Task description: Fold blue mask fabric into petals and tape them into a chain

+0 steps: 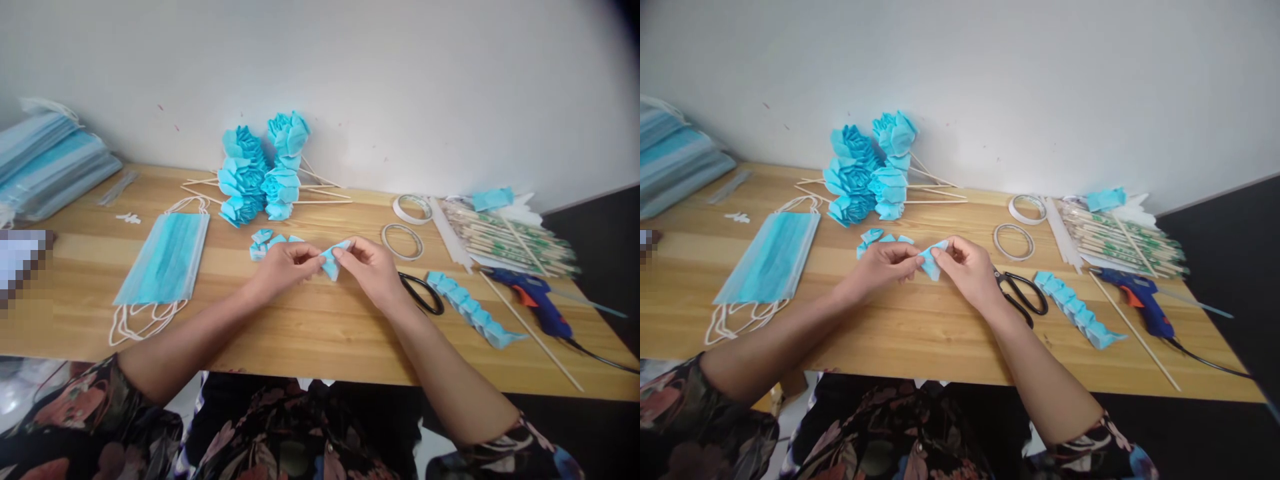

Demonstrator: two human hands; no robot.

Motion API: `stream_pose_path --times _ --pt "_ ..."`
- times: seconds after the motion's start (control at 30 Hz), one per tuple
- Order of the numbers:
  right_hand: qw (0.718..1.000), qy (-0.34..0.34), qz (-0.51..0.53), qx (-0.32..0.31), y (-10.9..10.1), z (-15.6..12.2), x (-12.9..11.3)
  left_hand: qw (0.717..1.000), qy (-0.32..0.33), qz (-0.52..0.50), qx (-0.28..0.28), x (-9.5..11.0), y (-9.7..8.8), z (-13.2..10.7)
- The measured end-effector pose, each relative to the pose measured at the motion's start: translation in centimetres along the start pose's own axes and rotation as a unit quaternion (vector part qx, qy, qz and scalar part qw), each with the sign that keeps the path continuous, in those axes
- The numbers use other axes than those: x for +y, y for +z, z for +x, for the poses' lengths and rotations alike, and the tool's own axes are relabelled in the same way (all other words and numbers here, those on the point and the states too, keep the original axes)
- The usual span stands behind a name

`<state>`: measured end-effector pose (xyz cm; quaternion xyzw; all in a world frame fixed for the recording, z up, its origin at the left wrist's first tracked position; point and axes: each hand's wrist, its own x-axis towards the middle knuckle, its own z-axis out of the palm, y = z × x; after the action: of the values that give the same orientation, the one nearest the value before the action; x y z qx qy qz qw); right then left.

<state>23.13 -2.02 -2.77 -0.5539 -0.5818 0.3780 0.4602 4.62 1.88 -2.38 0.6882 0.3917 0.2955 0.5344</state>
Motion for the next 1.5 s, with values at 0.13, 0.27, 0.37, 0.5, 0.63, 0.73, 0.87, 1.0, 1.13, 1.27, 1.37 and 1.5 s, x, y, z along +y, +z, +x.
stream_pose_path --times 0.13,0.27,0.37,0.5,0.63,0.73,0.87,1.0,1.13,1.27,1.37,1.5 --pt "1.0 -0.02 0.017 0.011 0.1 0.0 -0.2 1.0 -0.022 0.007 -0.015 -0.1 0.0 -0.1" --pt "0.996 -0.041 0.07 0.037 0.0 -0.1 -0.4 0.996 -0.065 -0.062 -0.006 -0.2 -0.3 0.2" --pt "0.998 -0.036 0.039 0.021 -0.1 -0.2 -0.7 0.993 -0.065 -0.093 0.015 -0.2 -0.5 0.4" --pt "0.999 -0.031 -0.042 0.0 0.1 -0.2 -0.8 0.992 -0.061 -0.102 0.027 -0.1 -0.4 0.4" --pt "0.997 -0.043 -0.064 0.013 0.3 -0.1 -0.5 0.993 -0.07 -0.097 0.022 0.0 -0.4 0.4" --pt "0.997 -0.043 -0.062 0.023 0.3 -0.1 -0.4 0.993 -0.072 -0.089 0.015 0.1 -0.5 0.3" --pt "0.997 -0.04 -0.059 0.027 0.3 -0.1 -0.4 0.994 -0.072 -0.085 0.012 0.1 -0.5 0.2" --pt "0.997 -0.042 -0.057 0.033 0.3 -0.1 -0.4 0.994 -0.08 -0.069 0.016 0.0 -0.5 0.2" --pt "0.997 -0.036 -0.057 0.038 0.3 -0.1 -0.4 0.994 -0.086 -0.061 0.013 0.2 -0.5 0.2" --pt "0.998 -0.034 -0.044 0.038 0.2 -0.1 0.0 0.996 -0.075 -0.042 0.009 0.0 -0.5 0.2" --pt "0.998 -0.029 -0.029 0.038 0.4 0.0 0.2 0.997 -0.07 -0.033 0.009 -0.2 -0.4 0.2" --pt "1.0 -0.013 0.015 0.024 0.5 0.1 0.2 0.996 -0.078 -0.029 0.014 0.0 -0.3 0.2"
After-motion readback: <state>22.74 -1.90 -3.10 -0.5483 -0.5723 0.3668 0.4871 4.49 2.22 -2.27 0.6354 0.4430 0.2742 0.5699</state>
